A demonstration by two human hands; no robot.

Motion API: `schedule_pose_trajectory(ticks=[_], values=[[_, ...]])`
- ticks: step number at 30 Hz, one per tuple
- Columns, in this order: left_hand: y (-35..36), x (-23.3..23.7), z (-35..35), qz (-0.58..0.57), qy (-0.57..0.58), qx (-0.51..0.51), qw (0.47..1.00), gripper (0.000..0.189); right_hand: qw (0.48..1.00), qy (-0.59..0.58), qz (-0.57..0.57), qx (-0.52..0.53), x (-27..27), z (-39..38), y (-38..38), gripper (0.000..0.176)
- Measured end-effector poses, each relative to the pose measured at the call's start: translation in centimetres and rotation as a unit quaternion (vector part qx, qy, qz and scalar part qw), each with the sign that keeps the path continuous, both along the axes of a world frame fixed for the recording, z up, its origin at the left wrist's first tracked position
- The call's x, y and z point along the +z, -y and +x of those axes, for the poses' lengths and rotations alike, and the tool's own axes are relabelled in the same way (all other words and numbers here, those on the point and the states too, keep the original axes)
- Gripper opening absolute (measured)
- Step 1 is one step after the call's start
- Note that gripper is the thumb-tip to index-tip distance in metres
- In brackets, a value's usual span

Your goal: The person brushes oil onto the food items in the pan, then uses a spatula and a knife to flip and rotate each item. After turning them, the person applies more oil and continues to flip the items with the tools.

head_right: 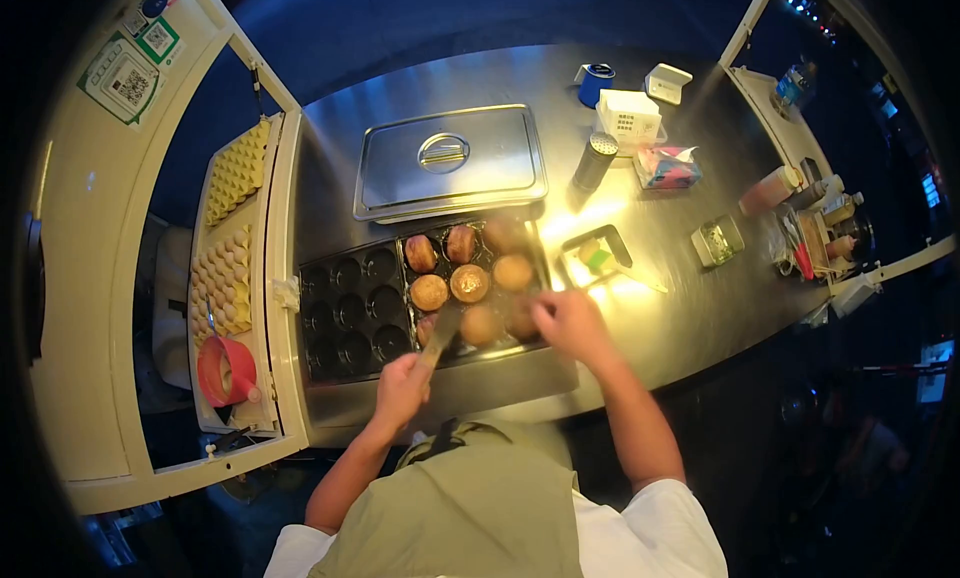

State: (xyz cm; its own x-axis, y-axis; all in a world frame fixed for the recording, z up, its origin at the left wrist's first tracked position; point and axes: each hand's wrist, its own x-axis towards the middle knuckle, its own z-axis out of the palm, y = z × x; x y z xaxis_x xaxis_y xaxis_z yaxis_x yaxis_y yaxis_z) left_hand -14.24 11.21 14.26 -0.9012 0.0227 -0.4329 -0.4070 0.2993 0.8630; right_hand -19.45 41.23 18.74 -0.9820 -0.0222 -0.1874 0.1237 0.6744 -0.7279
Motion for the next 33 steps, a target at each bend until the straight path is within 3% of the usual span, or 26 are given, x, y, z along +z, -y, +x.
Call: schedule_pose_trajectory(ticks=[2,4,5,8,12,13,14,15,16,18,26,28,29,32,33], values=[[-0.9,0.9,-2.0,-0.001,0.012,0.016,1.0,0.031,0.998,-0.064,-0.012,-0.027,-2.4,-2.3,0.7,0.02],[-1.7,0.3,-3.7,-0.004,0.014,0.027,1.0,0.03,0.976,-0.208,0.062,-0.007,-6.3,-4.8,1.1,0.02],[-1.9,-0.2,-4.4,-0.004,0.006,0.026,1.0,0.03,0.98,-0.161,0.116,0.034,-6.6,-5.6,1.4,0.022],[-1.9,-1.0,-5.2,-0.005,0.046,0.018,0.999,0.04,0.985,-0.106,0.133,0.029,-3.0,-6.4,3.5,0.023],[-1.6,-1.4,-5.1,-0.01,0.077,0.007,0.997,0.044,0.978,-0.153,0.116,0.082,-8.5,-8.6,0.6,0.023],[-1.4,-1.6,-5.1,0.019,0.088,0.013,0.996,0.043,0.996,-0.067,-0.06,-0.006,-12.0,-9.4,-1.3,0.023],[-1.3,-1.6,-5.3,0.018,0.087,0.013,0.996,0.043,0.968,0.022,-0.233,-0.092,-13.8,-9.9,-2.2,0.023],[-1.1,-1.7,-5.4,0.03,0.107,0.013,0.994,0.04,0.947,0.108,-0.278,-0.117,-8.4,-8.3,-2.2,0.021],[-0.9,-1.8,-5.4,0.042,0.128,0.013,0.991,0.038,0.963,0.041,-0.249,-0.09,-9.1,-7.9,-3.2,0.02],[-1.4,-2.3,-6.0,0.055,0.14,0.015,0.988,0.035,0.94,0.115,-0.288,-0.141,-7.9,-6.9,-4.2,0.021],[-4.0,-2.7,-6.3,0.1,0.168,0.055,0.979,0.025,0.977,-0.088,-0.179,-0.083,-10.2,-1.5,-0.8,0.023],[-3.9,-3.3,-6.2,0.133,0.158,0.077,0.975,0.018,0.979,-0.183,-0.08,-0.049,-8.3,-0.4,1.0,0.024],[-4.1,-3.1,-6.0,0.132,0.159,0.079,0.975,0.018,0.99,-0.13,-0.043,-0.04,-5.7,0.3,2.0,0.024],[-3.8,-1.7,-5.4,0.112,0.139,0.113,0.977,0.018,0.982,-0.186,-0.036,0.001,-4.4,1.0,3.5,0.022],[-3.0,-1.1,-4.8,0.093,0.159,0.082,0.98,0.027,0.974,-0.22,-0.05,0.005,-4.8,1.2,3.8,0.021]])
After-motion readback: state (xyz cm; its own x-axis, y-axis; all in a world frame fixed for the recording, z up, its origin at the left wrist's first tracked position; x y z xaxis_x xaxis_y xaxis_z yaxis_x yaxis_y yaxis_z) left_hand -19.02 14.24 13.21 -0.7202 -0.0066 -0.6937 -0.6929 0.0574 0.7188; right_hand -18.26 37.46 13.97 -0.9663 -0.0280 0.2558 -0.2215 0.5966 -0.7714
